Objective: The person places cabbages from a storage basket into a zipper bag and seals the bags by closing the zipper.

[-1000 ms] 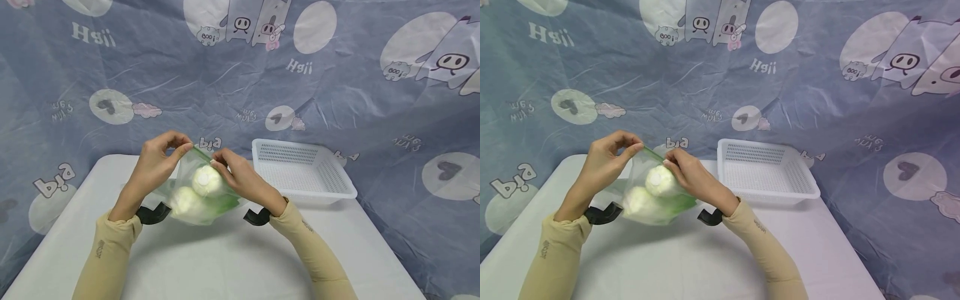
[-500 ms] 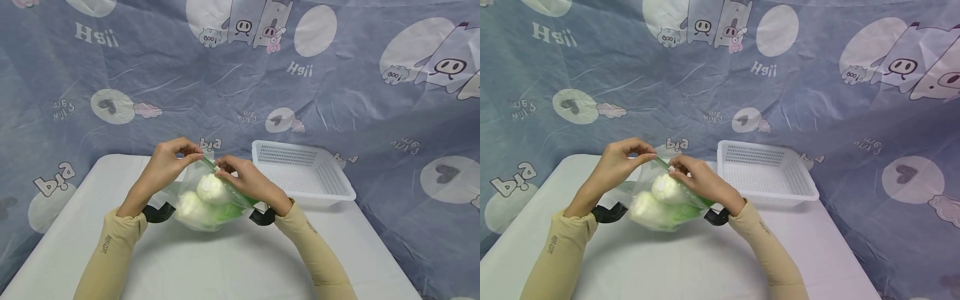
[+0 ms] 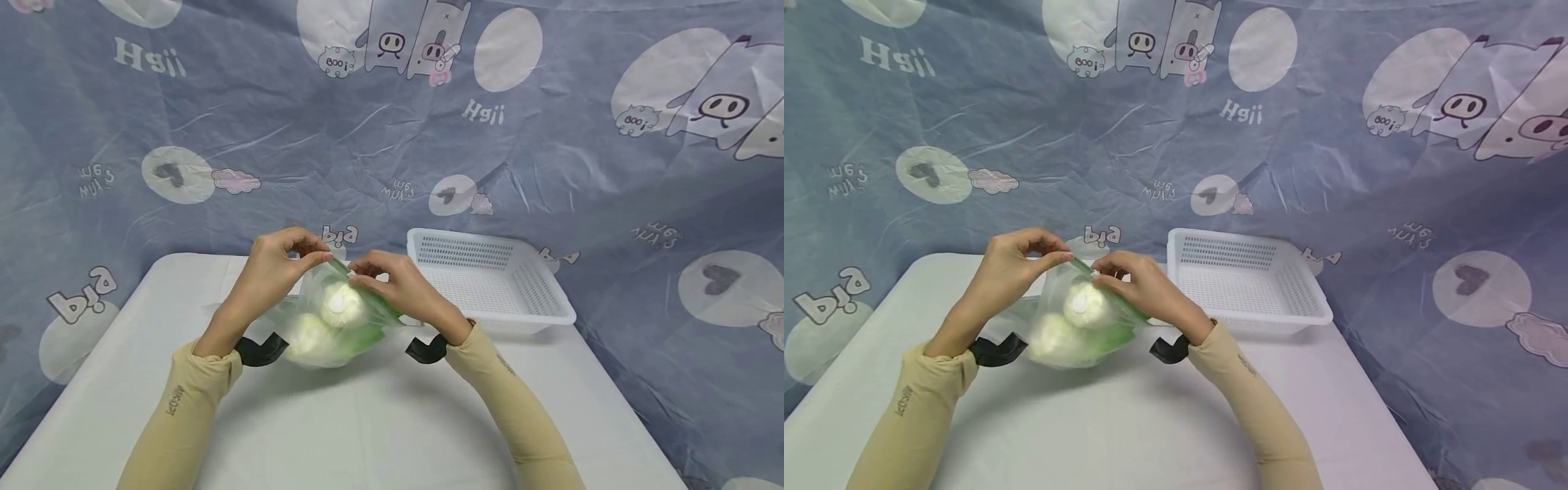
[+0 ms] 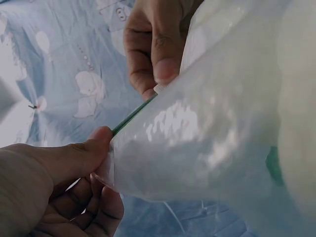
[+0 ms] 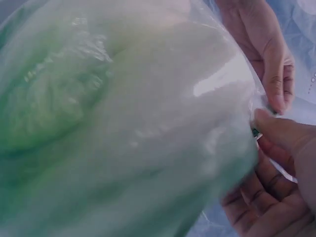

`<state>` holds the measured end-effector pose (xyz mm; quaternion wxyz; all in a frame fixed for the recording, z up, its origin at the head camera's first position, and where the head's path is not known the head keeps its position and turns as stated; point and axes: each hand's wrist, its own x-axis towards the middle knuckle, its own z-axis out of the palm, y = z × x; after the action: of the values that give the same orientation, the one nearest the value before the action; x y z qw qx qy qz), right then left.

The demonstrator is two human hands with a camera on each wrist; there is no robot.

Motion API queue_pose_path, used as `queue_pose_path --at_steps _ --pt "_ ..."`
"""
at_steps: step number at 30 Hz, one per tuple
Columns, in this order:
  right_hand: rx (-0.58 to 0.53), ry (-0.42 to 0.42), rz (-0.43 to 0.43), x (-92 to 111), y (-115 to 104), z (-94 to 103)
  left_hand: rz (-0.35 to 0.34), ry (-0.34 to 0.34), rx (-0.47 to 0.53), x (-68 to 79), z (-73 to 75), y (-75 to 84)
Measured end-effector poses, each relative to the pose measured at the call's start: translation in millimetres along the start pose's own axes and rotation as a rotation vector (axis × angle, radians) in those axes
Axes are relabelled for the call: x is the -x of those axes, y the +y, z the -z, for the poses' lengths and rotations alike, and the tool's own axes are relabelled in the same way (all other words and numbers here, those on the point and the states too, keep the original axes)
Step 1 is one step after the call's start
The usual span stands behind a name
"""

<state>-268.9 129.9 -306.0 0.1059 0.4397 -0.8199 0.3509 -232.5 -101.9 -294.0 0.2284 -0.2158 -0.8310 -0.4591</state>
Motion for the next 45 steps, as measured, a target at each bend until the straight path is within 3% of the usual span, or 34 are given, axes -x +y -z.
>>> queue_pose_path --at_steps 4,14,26,34,37,40,43,45 --pt "0.022 0.013 0.018 -5 2 -3.5 -0.023 0.000 0.012 0.5 0.7 1.7" --pt "0.031 0.001 0.046 4 15 -9.5 0.021 0.016 0.011 4.1 21.9 -0.7" --pt "0.029 0.006 0.058 28 47 -11.0 0.042 0.141 0.026 5.0 55.7 -10.1" --pt "0.049 -0.080 -0.132 38 67 -11.4 0.102 0.215 0.050 5.8 73.7 -28.3" --pt "0.050 -0.099 -0.194 35 71 -11.3 0.080 0.241 0.035 5.2 72.2 -29.7" --pt "0.047 -0.109 -0.278 28 79 -11.3 0.007 0.241 -0.042 5.4 62.3 -23.1" --pt "0.011 -0.126 -0.418 24 94 -10.2 -0.082 0.158 -0.139 10.0 46.4 -5.7" --pt "-0.095 -0.154 -0.538 23 104 -9.1 -0.108 0.027 -0.142 15.5 33.7 10.2"
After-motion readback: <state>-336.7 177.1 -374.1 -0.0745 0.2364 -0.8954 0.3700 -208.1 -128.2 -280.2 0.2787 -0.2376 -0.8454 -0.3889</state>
